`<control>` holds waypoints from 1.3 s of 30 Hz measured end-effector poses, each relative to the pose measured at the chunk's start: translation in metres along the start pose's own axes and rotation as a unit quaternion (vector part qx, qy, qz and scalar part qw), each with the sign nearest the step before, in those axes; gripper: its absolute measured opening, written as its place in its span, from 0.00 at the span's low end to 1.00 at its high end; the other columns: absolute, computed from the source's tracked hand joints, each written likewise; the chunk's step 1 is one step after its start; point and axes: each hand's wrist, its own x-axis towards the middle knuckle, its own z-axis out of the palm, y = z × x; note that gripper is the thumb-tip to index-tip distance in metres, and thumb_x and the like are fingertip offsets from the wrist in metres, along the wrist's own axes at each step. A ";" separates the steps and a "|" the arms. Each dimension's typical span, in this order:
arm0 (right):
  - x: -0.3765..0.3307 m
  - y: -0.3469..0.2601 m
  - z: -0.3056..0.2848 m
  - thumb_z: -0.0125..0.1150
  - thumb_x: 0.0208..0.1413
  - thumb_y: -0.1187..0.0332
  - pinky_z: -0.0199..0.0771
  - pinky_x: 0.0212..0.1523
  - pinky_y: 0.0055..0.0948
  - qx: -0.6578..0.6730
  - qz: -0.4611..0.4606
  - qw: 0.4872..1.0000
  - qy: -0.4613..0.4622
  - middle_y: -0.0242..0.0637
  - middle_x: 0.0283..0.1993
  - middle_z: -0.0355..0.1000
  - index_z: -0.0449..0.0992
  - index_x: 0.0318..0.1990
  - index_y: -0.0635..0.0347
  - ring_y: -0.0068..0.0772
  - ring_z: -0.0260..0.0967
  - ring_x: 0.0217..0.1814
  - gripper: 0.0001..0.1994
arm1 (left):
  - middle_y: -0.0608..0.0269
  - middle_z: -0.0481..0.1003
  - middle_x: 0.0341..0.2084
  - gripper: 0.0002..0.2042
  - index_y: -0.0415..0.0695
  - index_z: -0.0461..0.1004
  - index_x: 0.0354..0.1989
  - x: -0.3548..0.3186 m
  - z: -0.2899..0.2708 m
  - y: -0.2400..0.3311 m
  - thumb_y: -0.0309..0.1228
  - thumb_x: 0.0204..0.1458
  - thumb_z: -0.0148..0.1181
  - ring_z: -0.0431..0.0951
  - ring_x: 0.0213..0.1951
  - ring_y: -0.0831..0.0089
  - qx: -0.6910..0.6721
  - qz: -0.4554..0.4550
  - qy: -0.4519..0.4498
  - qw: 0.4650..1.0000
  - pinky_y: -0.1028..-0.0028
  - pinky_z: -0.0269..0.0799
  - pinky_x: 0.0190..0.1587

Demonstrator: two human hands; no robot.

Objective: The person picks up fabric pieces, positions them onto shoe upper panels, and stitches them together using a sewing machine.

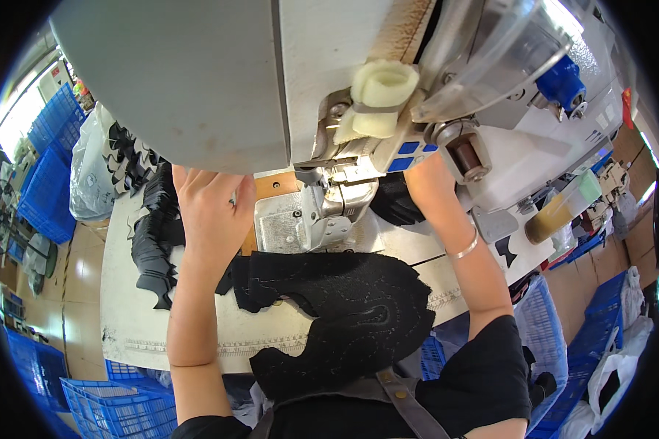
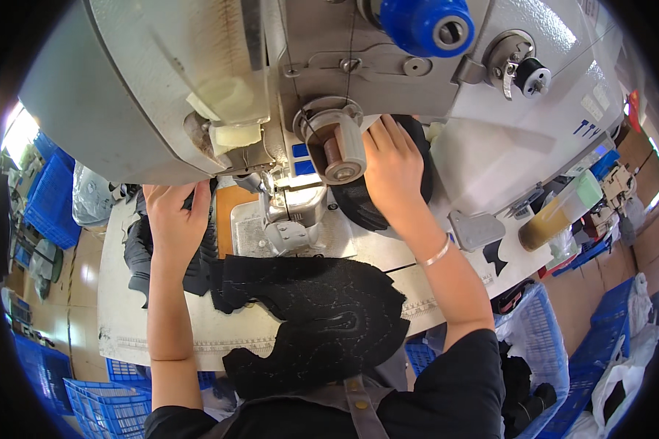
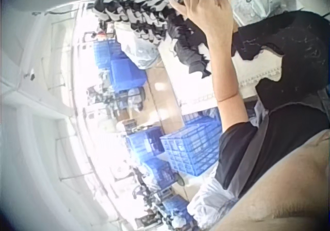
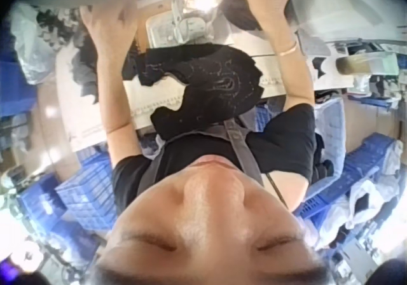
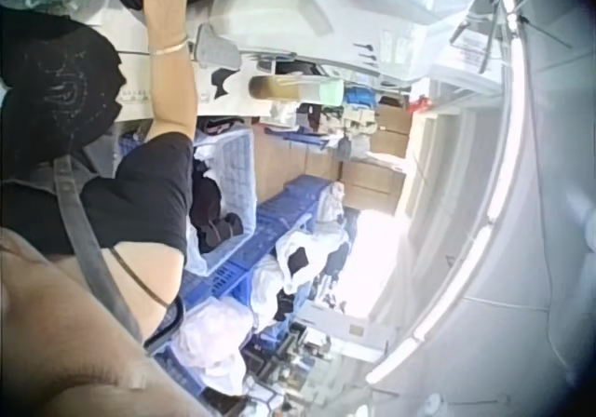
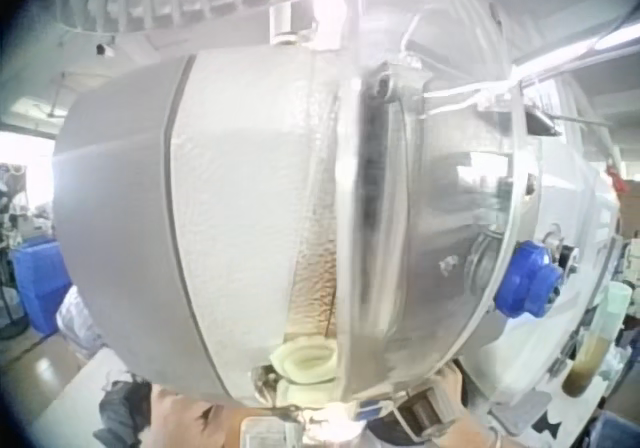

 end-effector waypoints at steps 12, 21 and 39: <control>-0.040 -0.046 -0.109 0.59 0.52 0.71 0.68 0.56 0.39 0.017 0.019 0.979 -0.200 0.45 0.53 0.72 0.72 0.53 0.64 0.43 0.69 0.55 0.20 | 0.63 0.76 0.27 0.06 0.44 0.77 0.30 -0.034 -0.067 -0.049 0.26 0.42 0.67 0.76 0.37 0.63 0.105 -0.108 -0.358 0.922 0.52 0.55 0.65; -0.087 -0.063 -0.112 0.71 0.44 0.52 0.64 0.60 0.43 0.279 0.040 0.861 -0.423 0.49 0.61 0.66 0.66 0.61 0.65 0.51 0.65 0.60 0.39 | 0.57 0.75 0.30 0.21 0.39 0.75 0.31 -0.165 -0.167 -0.156 0.21 0.22 0.76 0.75 0.36 0.59 0.012 -0.357 -0.455 0.815 0.65 0.71 0.41; -0.071 -0.054 -0.096 0.75 0.37 0.65 0.68 0.45 0.38 0.263 0.051 0.908 -0.321 0.44 0.40 0.67 0.69 0.52 0.66 0.46 0.67 0.43 0.32 | 0.67 0.72 0.28 0.07 0.36 0.77 0.35 -0.146 -0.201 -0.108 0.17 0.47 0.62 0.69 0.28 0.82 -0.165 -0.441 -0.220 0.855 0.81 0.65 0.31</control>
